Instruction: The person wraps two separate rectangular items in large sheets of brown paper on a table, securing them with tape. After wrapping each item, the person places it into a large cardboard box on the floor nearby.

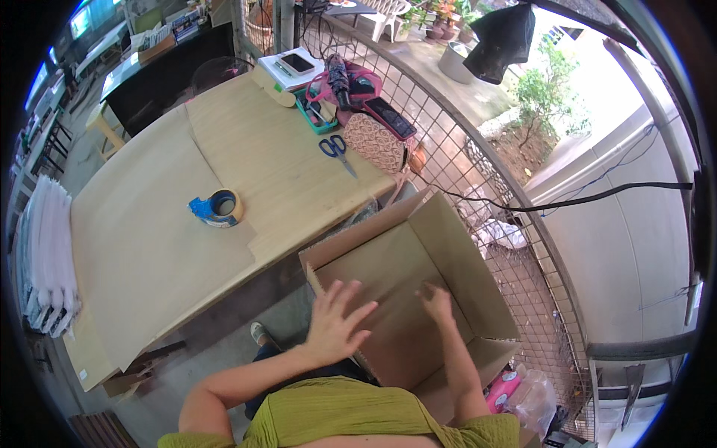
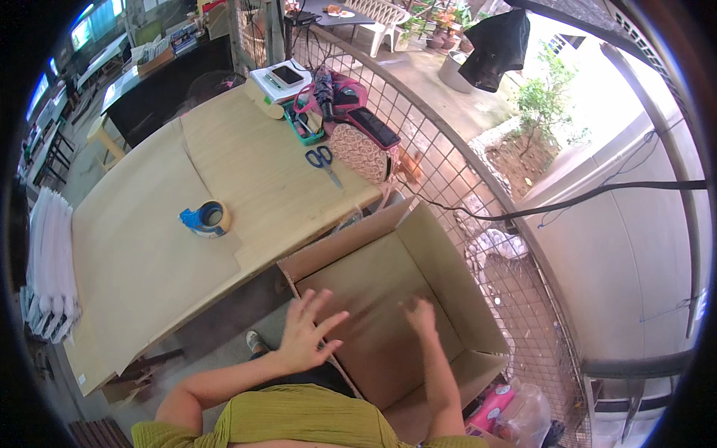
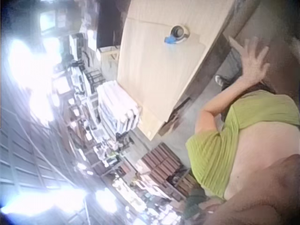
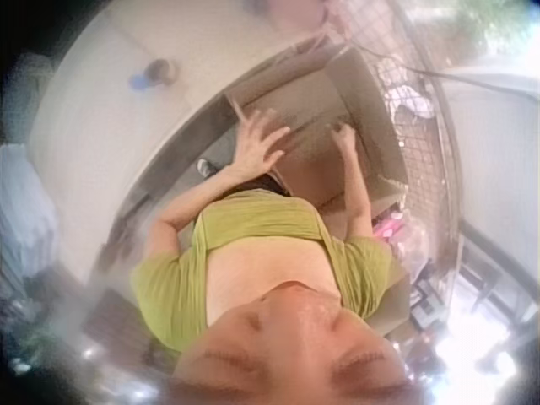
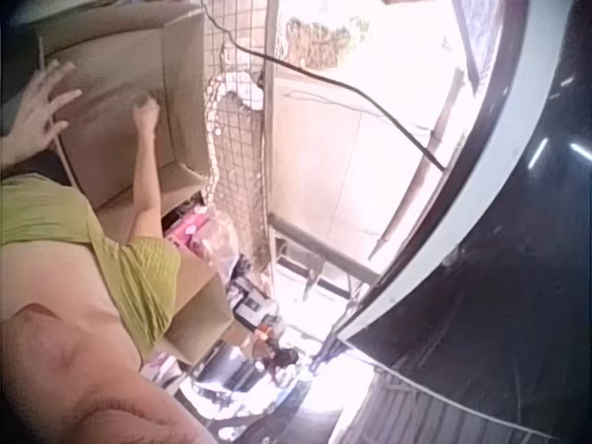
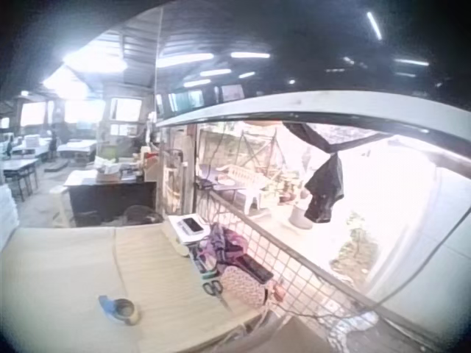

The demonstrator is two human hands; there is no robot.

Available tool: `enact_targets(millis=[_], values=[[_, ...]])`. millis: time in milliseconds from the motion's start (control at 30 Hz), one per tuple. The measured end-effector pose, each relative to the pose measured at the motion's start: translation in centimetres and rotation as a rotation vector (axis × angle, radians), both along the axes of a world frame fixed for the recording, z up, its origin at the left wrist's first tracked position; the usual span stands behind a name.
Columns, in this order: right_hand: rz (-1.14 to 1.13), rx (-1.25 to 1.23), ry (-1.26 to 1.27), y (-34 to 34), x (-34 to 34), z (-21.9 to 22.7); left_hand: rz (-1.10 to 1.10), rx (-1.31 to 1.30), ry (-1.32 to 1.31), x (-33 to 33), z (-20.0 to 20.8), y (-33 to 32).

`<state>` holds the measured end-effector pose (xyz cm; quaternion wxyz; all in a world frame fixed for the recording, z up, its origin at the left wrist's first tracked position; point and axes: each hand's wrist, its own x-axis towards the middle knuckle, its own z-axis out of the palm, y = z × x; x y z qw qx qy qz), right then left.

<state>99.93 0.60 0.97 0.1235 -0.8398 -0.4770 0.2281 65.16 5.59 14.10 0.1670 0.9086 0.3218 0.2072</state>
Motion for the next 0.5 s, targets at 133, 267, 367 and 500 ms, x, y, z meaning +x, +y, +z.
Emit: enact_targets(millis=[133, 267, 367, 500], values=[[0.145, 0.24, -0.205, -0.4, -6.5, -3.3, 0.307, -0.576, 0.195, -1.8, -0.2, -0.1], [-0.198, 0.123, -0.191, 1.8, -5.5, -6.5, 0.207, -0.772, -0.089, -1.8, -3.9, -0.6], [-0.106, 0.338, -0.516, 5.1, -1.3, -7.6, 0.198, -0.726, -0.135, -1.1, -4.6, -0.9], [-0.002, 0.087, -0.479, 6.5, -1.8, -10.9, 0.189, -0.782, -0.189, 0.3, -4.6, -1.5]])
